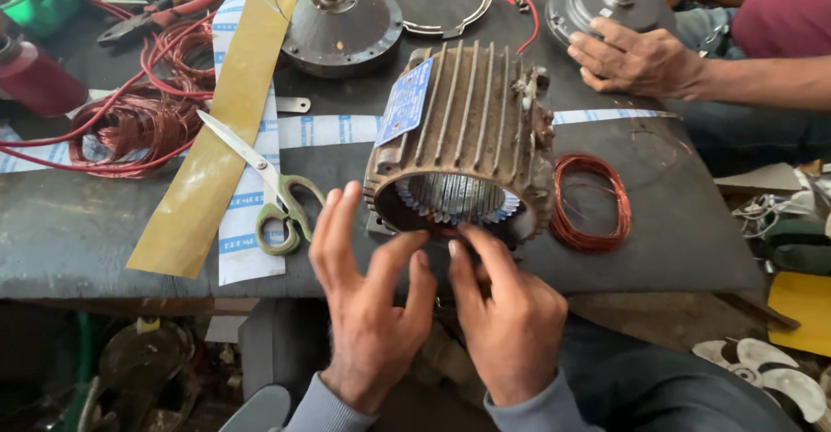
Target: The person cuts a strip of insulating tape with scissors and places it inside the slots of a motor stator. They then insert a copper wire coil into the stator and secure it with another piece of tape. The person repeats this process for additional slots.
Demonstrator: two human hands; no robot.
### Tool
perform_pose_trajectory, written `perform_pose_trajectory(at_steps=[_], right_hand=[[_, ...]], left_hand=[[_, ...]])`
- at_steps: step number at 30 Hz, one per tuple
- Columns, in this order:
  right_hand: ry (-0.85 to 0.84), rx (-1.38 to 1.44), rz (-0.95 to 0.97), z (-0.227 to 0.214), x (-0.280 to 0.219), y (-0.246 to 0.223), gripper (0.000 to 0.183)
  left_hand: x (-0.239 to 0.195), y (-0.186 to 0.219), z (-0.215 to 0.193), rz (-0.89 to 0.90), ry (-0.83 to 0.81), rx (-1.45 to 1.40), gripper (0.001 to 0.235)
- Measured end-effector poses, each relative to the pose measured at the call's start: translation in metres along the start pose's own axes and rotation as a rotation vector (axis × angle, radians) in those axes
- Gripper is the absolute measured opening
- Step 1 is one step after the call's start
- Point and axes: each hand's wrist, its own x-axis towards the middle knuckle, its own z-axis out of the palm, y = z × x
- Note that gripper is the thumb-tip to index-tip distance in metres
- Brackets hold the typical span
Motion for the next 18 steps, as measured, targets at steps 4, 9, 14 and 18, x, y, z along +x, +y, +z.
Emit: perform_pose_trajectory(at_steps=[4,9,14,18], right_hand=[[-0.082,-0.128,-0.111,-0.003,0.013,0.001,0.014],[-0.287,-0.336,-0.207,-0.01,0.034,-0.006,0.013],[-0.44,-0.653,-0.515,-0.016,0.045,-0.005,0.015],[-0.36,-0.764,-0.761,-0.012,0.047,0.002,0.014]], left_hand=[[0.006,-0.009,0.002,0.078,-0.096,0.048,0.034],[0.007,-0.017,0.004,-0.016,-0.087,-0.016,0.034],[0.006,-0.019,0.002,-0.039,-0.082,-0.04,0.036],[0.006,-0.019,0.002,-0.021,-0.076,-0.009,0.037]])
